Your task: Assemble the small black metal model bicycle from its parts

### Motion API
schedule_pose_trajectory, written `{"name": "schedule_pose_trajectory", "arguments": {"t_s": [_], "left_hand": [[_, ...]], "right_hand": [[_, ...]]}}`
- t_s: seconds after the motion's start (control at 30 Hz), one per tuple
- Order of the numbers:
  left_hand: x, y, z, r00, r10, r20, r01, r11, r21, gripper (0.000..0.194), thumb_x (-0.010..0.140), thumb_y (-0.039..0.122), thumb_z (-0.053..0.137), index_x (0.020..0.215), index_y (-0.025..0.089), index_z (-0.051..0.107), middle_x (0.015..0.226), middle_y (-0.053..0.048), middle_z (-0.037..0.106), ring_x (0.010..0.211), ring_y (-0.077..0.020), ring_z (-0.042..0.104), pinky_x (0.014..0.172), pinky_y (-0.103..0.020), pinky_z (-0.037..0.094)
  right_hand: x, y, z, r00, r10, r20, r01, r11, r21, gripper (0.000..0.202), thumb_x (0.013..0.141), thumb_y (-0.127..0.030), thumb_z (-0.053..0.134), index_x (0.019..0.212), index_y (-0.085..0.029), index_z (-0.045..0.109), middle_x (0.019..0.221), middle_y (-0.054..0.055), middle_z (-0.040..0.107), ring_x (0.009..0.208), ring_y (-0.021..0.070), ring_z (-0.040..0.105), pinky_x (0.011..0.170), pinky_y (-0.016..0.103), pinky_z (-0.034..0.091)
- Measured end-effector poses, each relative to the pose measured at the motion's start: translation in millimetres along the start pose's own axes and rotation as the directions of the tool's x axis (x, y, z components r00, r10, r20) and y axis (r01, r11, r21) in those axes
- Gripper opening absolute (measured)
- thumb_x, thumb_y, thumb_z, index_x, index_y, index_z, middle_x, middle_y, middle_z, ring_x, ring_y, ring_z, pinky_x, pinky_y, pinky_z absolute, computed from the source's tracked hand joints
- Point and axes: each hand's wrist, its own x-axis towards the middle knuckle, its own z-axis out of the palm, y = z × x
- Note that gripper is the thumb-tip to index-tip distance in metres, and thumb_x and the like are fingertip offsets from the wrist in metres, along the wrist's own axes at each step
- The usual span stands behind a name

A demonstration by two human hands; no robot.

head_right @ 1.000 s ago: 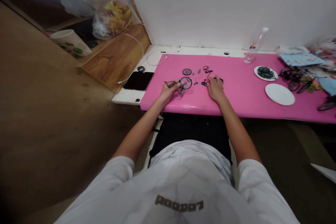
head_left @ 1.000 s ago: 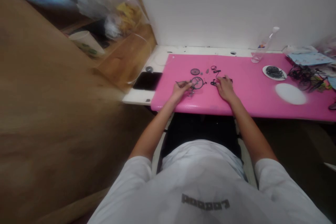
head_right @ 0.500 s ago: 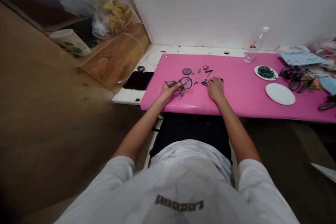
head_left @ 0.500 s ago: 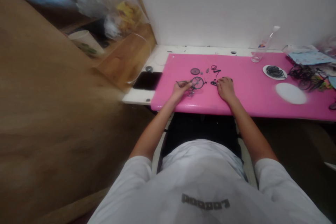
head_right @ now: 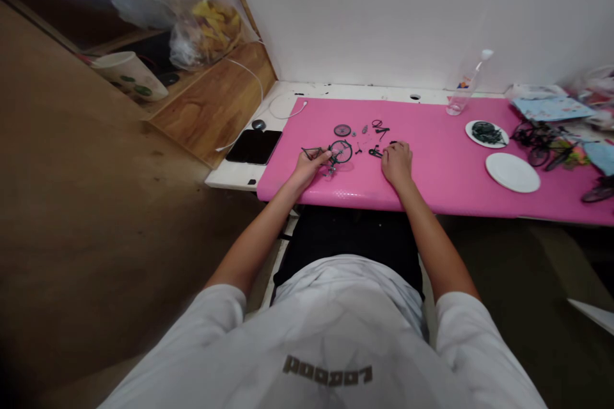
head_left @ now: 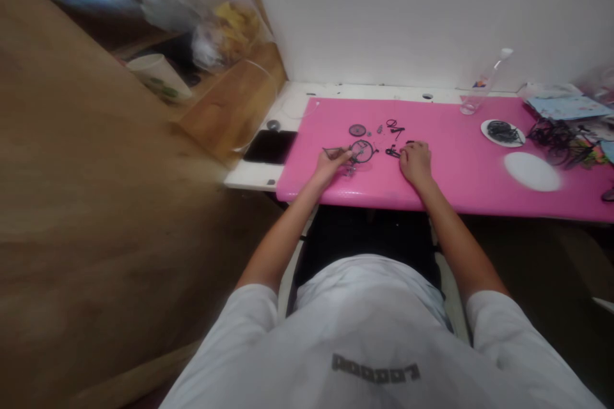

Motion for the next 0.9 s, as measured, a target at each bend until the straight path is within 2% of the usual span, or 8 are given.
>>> {"name": "schedule_pose_trajectory", "arguments": {"t_s": [0.23,0.37,0.6,0.73,0.9], "left_hand": [[-1.5,2.2,1.5,1.0,0.001,0.014,-0.001,1.0,-0.009,0.057,0.072,0.048,0.104,0.11,0.01,0.084,0.101,-0.015,0.085,0.076,-0.0171,0.077,0.065,-0.028,0.064],[-1.4,2.2,1.8,1.0,0.006,0.008,-0.006,1.0,-0.01,0.056,0.072,0.048,0.104,0.108,0.01,0.085,0.099,-0.014,0.085,0.075,-0.0165,0.077,0.063,-0.027,0.063],[-2.8,5.4,3.3,1.0,-0.007,-0.007,0.007,1.0,0.013,0.055,0.073,0.046,0.103,0.109,0.01,0.084,0.103,-0.016,0.085,0.079,-0.017,0.077,0.068,-0.027,0.063],[-0.9,1.5,1.0,1.0,-0.009,0.006,0.009,1.0,0.009,0.056,0.073,0.048,0.103,0.11,0.011,0.083,0.1,-0.014,0.084,0.076,-0.0168,0.077,0.067,-0.028,0.063],[-0.1,-0.2,0.2,1.0,0.015,0.004,-0.015,1.0,-0.007,0.054,0.072,0.047,0.104,0.108,0.011,0.084,0.097,-0.013,0.084,0.076,-0.0166,0.076,0.067,-0.029,0.064]], "right_hand": [[-0.9,-4.8,-1.8,0.999,-0.031,0.031,0.034,0.996,-0.079,0.043,0.105,-0.022,0.044,0.123,-0.009,0.081,0.136,0.025,0.073,0.137,0.0422,0.051,0.112,0.058,0.044],[-2.2,-8.1,-3.5,0.999,-0.031,0.033,0.034,0.994,-0.099,0.044,0.107,-0.025,0.044,0.126,-0.01,0.08,0.138,0.024,0.072,0.135,0.0418,0.053,0.11,0.057,0.046],[-3.0,-6.2,1.6,0.998,-0.04,0.045,0.046,0.989,-0.144,0.049,0.109,-0.023,0.039,0.133,-0.006,0.078,0.143,0.026,0.068,0.133,0.0424,0.052,0.111,0.058,0.045],[-1.9,-5.0,2.8,0.999,-0.042,0.028,0.045,0.991,-0.123,0.048,0.107,-0.022,0.04,0.131,-0.006,0.079,0.141,0.027,0.069,0.131,0.0421,0.053,0.111,0.057,0.045],[-1.0,-6.6,-1.3,1.0,-0.013,0.012,0.014,0.996,-0.09,0.045,0.103,-0.022,0.043,0.117,-0.007,0.083,0.133,0.027,0.074,0.137,0.0443,0.052,0.111,0.061,0.045]]}}
